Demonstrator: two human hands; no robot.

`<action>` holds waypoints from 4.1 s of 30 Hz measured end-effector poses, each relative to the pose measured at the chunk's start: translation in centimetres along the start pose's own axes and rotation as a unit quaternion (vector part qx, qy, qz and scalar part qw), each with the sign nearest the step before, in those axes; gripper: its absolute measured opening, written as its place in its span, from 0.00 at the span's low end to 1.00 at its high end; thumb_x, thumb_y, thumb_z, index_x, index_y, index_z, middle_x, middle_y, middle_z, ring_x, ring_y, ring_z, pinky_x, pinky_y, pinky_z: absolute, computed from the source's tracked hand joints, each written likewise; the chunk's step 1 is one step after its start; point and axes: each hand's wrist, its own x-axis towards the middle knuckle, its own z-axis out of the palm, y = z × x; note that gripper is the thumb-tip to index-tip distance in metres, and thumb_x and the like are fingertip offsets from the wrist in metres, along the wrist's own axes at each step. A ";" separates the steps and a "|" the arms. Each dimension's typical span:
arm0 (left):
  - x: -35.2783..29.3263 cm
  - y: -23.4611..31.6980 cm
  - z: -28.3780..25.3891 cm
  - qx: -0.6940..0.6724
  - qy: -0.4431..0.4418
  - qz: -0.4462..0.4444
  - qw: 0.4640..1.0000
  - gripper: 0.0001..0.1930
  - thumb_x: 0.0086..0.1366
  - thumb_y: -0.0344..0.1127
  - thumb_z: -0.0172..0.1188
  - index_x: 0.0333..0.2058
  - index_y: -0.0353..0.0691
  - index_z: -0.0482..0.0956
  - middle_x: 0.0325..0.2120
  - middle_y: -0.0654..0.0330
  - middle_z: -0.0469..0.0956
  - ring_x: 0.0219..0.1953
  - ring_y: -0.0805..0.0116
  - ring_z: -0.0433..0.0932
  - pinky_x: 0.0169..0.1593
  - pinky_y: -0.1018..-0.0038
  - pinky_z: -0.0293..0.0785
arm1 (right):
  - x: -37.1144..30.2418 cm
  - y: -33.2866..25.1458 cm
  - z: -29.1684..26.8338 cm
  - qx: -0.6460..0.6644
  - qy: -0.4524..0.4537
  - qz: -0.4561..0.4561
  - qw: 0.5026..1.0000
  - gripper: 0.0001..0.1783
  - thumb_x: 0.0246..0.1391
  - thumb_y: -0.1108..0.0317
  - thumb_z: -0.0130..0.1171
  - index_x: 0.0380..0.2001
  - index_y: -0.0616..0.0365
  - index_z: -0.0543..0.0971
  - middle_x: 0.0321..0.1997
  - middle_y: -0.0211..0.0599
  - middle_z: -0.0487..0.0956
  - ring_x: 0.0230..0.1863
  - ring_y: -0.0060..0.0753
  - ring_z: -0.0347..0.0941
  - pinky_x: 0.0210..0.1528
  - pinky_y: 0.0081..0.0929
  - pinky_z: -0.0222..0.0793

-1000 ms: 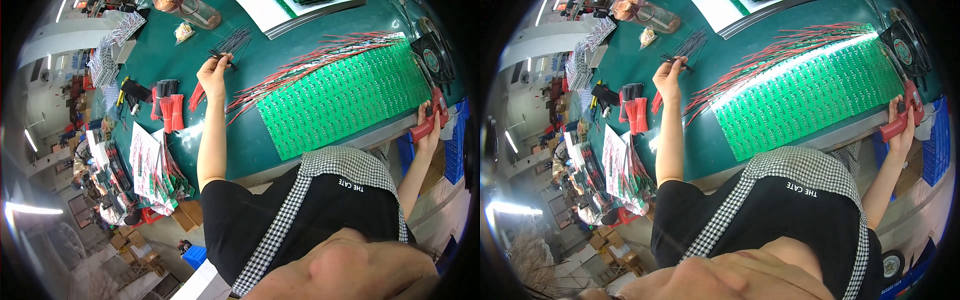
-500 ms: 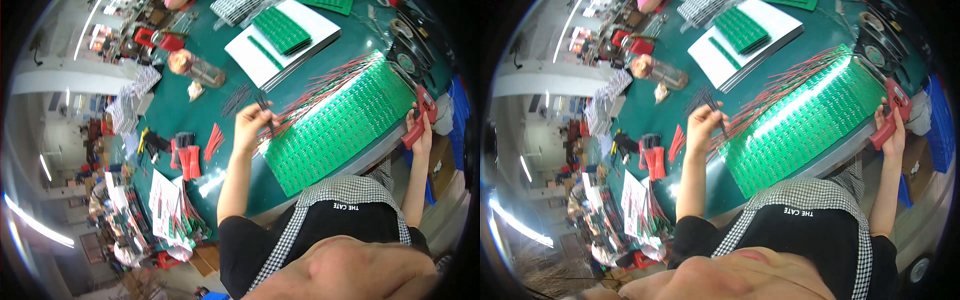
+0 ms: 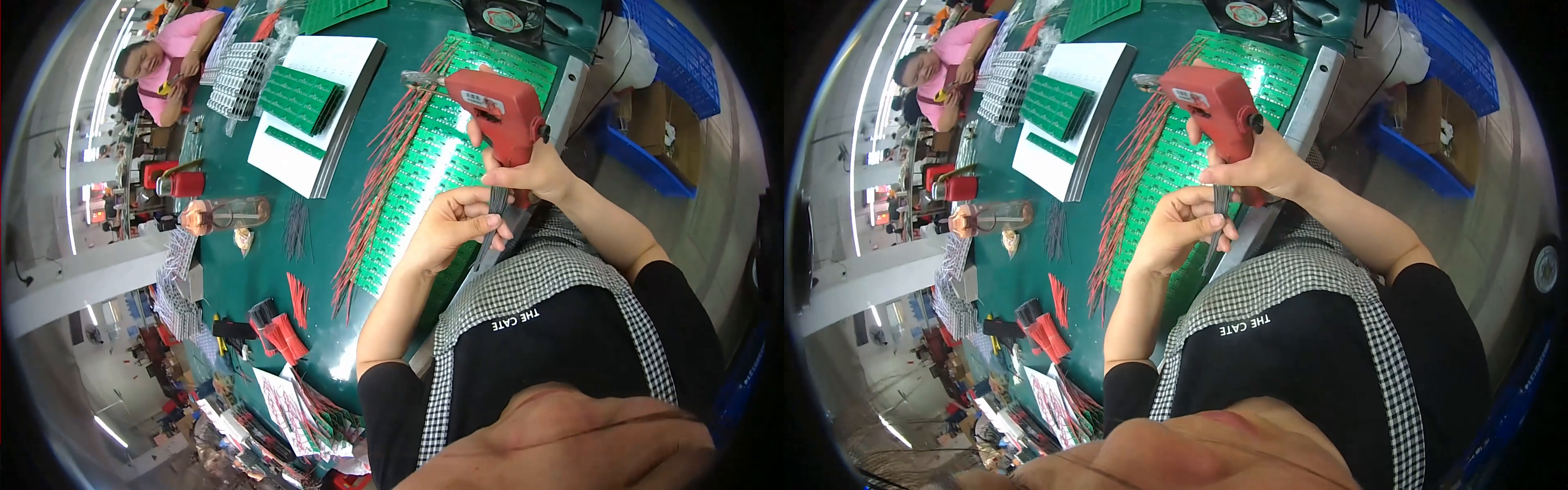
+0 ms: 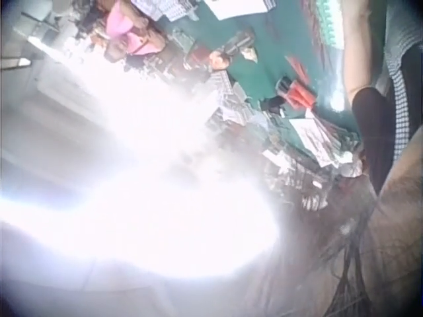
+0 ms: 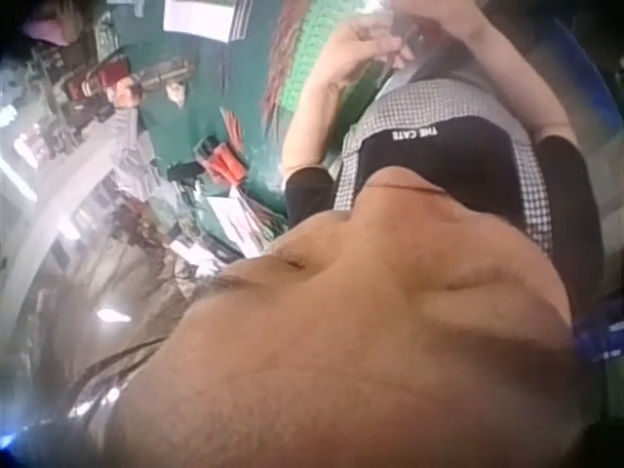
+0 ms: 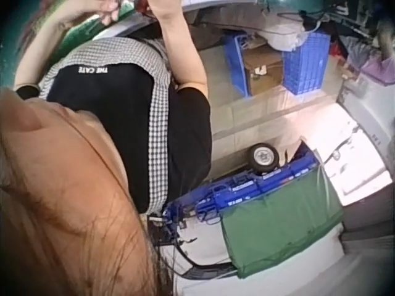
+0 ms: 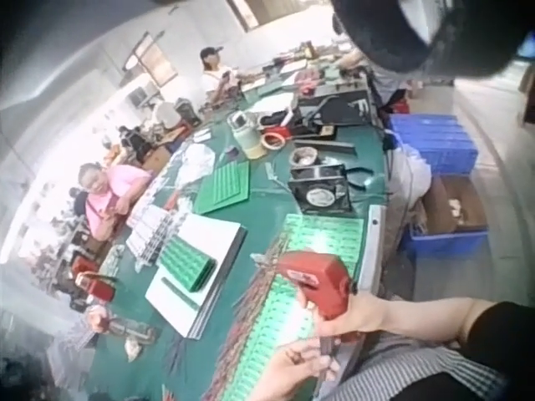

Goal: Inserting and securing wires into a printed circuit board using a specialized hand tool.

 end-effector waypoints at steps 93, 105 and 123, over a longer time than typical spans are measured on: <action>0.8 -0.3 1.0 0.132 -0.054 0.036 0.989 0.06 0.55 0.22 0.53 0.32 0.29 0.74 0.24 0.57 0.76 0.27 0.71 0.75 0.32 0.78 0.73 | -4.6 -1.5 0.0 -0.148 -0.108 -0.103 0.978 0.40 0.39 0.79 0.57 0.57 0.65 0.51 0.47 0.43 0.69 0.41 0.29 0.70 0.41 0.23 0.66; 0.7 -0.4 1.5 0.117 -0.048 0.003 0.992 0.09 0.52 0.23 0.55 0.34 0.29 0.73 0.25 0.53 0.77 0.27 0.66 0.77 0.31 0.75 0.74 | -4.8 -2.4 0.6 -0.245 -0.095 -0.156 0.952 0.40 0.43 0.77 0.55 0.59 0.55 0.49 0.39 0.38 0.70 0.31 0.25 0.72 0.34 0.22 0.70; -5.0 -0.5 -1.6 -0.058 0.004 0.010 0.998 0.06 0.54 0.25 0.55 0.29 0.27 0.74 0.24 0.49 0.77 0.26 0.64 0.77 0.31 0.76 0.74 | -3.2 -1.7 0.7 -0.469 -0.204 -0.173 0.842 0.31 0.38 0.61 0.60 0.48 0.63 0.67 0.41 0.46 0.74 0.37 0.42 0.72 0.38 0.27 0.67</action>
